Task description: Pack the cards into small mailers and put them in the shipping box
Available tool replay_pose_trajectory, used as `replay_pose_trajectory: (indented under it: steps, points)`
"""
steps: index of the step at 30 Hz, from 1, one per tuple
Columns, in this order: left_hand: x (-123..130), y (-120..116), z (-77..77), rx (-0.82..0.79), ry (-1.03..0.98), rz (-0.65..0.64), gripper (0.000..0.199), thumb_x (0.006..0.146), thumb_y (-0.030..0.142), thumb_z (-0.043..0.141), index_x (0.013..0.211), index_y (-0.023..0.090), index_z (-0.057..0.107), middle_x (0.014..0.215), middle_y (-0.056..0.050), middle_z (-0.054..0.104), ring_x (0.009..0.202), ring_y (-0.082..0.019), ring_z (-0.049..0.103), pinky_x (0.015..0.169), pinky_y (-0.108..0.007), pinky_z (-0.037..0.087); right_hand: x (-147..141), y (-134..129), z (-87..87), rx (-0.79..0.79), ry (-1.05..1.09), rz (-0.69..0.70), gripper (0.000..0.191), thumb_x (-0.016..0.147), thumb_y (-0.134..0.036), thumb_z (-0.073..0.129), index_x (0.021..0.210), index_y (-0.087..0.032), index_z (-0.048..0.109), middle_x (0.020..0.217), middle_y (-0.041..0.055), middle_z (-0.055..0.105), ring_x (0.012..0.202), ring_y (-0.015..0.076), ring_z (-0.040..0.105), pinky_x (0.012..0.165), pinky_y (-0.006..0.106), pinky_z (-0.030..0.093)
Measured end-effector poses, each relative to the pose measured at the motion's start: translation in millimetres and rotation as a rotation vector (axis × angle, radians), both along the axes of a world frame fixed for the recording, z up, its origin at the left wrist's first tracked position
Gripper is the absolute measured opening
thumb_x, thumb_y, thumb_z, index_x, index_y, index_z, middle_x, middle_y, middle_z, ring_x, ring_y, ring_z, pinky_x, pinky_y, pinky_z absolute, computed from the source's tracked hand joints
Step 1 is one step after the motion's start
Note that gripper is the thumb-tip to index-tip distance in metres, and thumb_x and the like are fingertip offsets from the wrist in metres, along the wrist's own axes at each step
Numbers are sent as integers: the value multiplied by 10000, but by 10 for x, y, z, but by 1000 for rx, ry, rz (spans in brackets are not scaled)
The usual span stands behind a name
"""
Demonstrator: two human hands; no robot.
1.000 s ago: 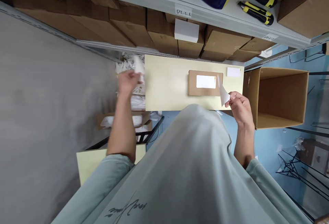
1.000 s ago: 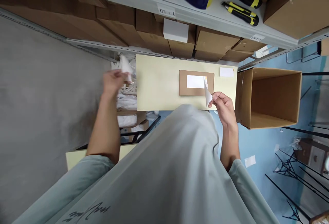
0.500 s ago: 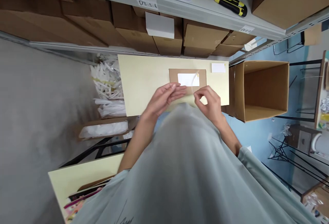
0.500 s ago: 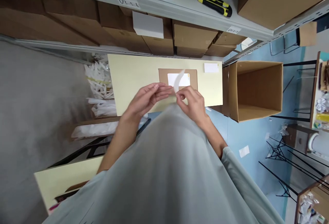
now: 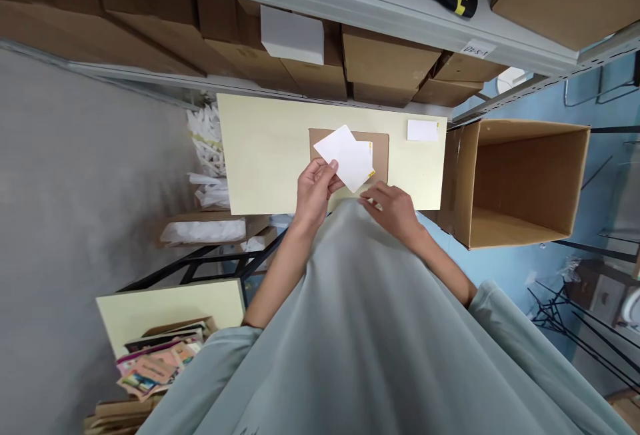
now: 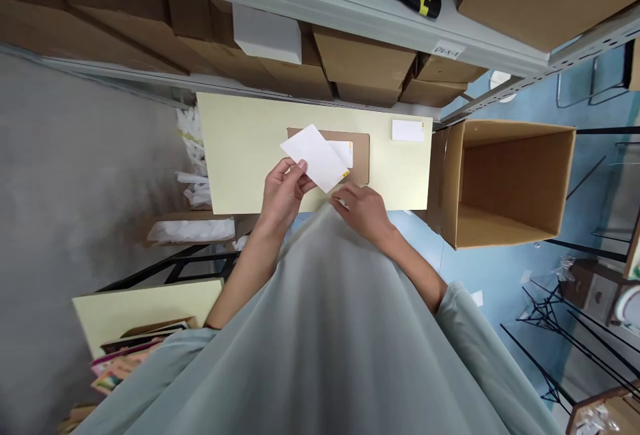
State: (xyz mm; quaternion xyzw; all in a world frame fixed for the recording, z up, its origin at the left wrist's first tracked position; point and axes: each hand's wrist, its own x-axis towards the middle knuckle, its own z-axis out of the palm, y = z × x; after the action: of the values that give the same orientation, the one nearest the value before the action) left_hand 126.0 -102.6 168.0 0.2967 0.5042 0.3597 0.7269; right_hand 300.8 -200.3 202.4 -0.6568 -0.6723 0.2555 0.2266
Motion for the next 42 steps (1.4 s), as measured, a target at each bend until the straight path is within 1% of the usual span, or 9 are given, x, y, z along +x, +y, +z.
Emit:
replay_pose_trajectory:
  steps: [3, 6, 14, 18, 22, 28, 36, 39, 42]
  points:
    - [72, -47, -24, 19, 57, -23, 544, 795, 677, 914, 1017, 252, 659, 935, -4, 776, 905, -190, 779, 852, -341, 686, 260, 65, -20, -37, 161, -258, 181, 1113, -361, 666, 1042, -269, 805, 1040, 32, 793, 767, 170, 725, 741, 332, 589]
    - [125, -109, -14, 55, 129, -96, 539, 805, 698, 891, 1004, 250, 668, 908, -8, 761, 874, -191, 759, 820, -336, 679, 476, 155, -66, -13, 245, -360, 236, 1100, -442, 670, 1037, -275, 823, 1014, 43, 774, 773, 187, 722, 753, 355, 615]
    - [170, -195, 350, 422, 530, -561, 287, 1022, 542, 690, 1052, 262, 747, 1071, -36, 816, 1013, -243, 778, 969, -374, 624, 713, 327, -55, 102, 112, -84, 223, 1150, -367, 604, 1125, -283, 808, 1082, 58, 740, 776, 169, 693, 801, 354, 578]
    - [146, -193, 405, 472, 635, -657, 207, 1050, 455, 647, 1091, 285, 757, 1134, -21, 824, 1094, -260, 772, 1049, -395, 591, 771, 347, -63, 92, -4, 83, 217, 1137, -248, 565, 1034, -243, 756, 1058, 46, 731, 729, 150, 638, 765, 332, 517]
    - [131, -204, 289, 359, 516, -521, 233, 943, 398, 796, 1148, 291, 765, 1210, -44, 810, 1213, -289, 752, 1152, -416, 560, 750, 268, -63, 100, -93, 163, 209, 1119, -194, 520, 1026, -233, 704, 1041, 58, 733, 696, 166, 588, 734, 346, 483]
    - [128, -225, 6, 256, 349, -211, 643, 740, 269, 931, 1335, 301, 689, 1484, -120, 704, 1496, -335, 611, 1187, -474, 544, 570, 60, 67, 118, -57, 195, 189, 1098, -149, 528, 1023, -249, 670, 1019, 57, 724, 694, 179, 591, 723, 369, 490]
    - [-73, -250, -178, 125, 242, -46, 431, 752, 414, 946, 1072, 228, 724, 1010, -67, 797, 996, -221, 775, 968, -356, 619, 487, 1, 288, 107, 288, -26, 120, 1084, -205, 593, 1002, -262, 660, 1031, 34, 682, 697, 145, 622, 715, 338, 548]
    - [-140, -218, -238, 139, 282, -14, 401, 781, 511, 943, 944, 217, 725, 872, -44, 762, 868, -199, 748, 824, -315, 601, 490, 71, 162, 65, 351, -168, 119, 1070, -285, 640, 958, -255, 668, 997, 30, 671, 748, 157, 638, 781, 354, 571]
    - [-215, -112, -360, 169, 327, -22, 412, 796, 570, 929, 895, 222, 732, 854, -47, 761, 840, -206, 736, 760, -312, 584, 488, 191, -157, -55, 426, -307, 199, 1058, -401, 654, 935, -247, 677, 974, 23, 674, 756, 156, 638, 812, 358, 578]
